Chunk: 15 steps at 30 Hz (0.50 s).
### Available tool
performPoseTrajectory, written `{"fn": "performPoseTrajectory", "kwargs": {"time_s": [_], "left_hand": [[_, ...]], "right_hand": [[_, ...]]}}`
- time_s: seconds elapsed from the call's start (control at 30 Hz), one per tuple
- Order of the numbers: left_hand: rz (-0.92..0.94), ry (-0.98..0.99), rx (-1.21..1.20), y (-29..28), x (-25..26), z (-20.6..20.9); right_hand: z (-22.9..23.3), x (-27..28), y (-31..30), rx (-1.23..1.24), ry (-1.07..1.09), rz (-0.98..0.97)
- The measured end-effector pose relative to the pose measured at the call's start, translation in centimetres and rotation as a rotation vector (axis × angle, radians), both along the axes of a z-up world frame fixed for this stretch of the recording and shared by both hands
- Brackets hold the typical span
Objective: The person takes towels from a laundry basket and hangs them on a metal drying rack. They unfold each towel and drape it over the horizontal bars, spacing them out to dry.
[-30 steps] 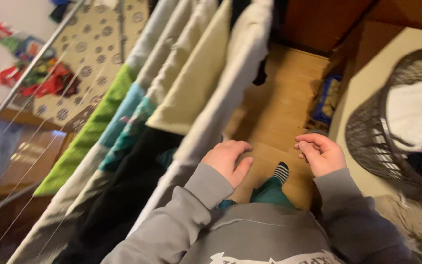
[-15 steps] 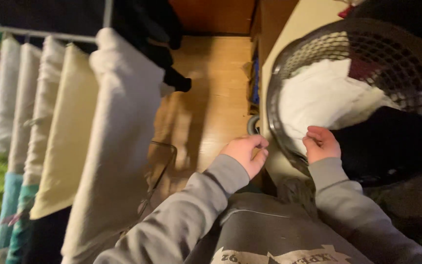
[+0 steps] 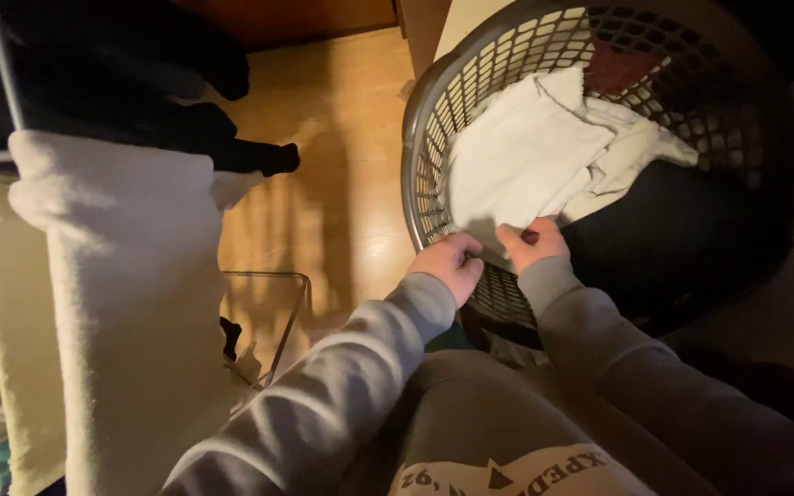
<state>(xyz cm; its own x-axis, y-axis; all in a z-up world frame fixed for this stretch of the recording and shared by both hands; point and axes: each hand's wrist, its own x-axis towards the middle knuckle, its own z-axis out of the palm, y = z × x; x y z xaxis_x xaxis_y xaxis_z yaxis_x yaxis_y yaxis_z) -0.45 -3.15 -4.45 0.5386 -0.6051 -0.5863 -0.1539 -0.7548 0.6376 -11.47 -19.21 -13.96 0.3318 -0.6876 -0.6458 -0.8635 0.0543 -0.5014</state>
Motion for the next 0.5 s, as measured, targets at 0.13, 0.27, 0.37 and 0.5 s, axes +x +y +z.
{"fn": "performPoseTrajectory", "kwargs": {"time_s": [0.13, 0.27, 0.37, 0.5], "left_hand": [[0.058, -0.008, 0.01, 0.4, 0.5, -1.5], [0.208, 0.112, 0.019, 0.3, 1.1, -1.1], [0.333, 0.22, 0.033, -0.5, 2.0, 1.9], [0.578, 0.426, -0.039, -1.1, 2.5, 7.7]], "right_hand": [[5.9, 2.3, 1.2, 0.109, 0.007, -0.004], [3.8, 1.0, 0.0, 0.181, -0.236, -0.255], [9.9, 0.3, -1.0, 0.312, -0.483, -0.425], [26.3, 2.0, 2.0, 0.742, -0.905, -0.437]]}}
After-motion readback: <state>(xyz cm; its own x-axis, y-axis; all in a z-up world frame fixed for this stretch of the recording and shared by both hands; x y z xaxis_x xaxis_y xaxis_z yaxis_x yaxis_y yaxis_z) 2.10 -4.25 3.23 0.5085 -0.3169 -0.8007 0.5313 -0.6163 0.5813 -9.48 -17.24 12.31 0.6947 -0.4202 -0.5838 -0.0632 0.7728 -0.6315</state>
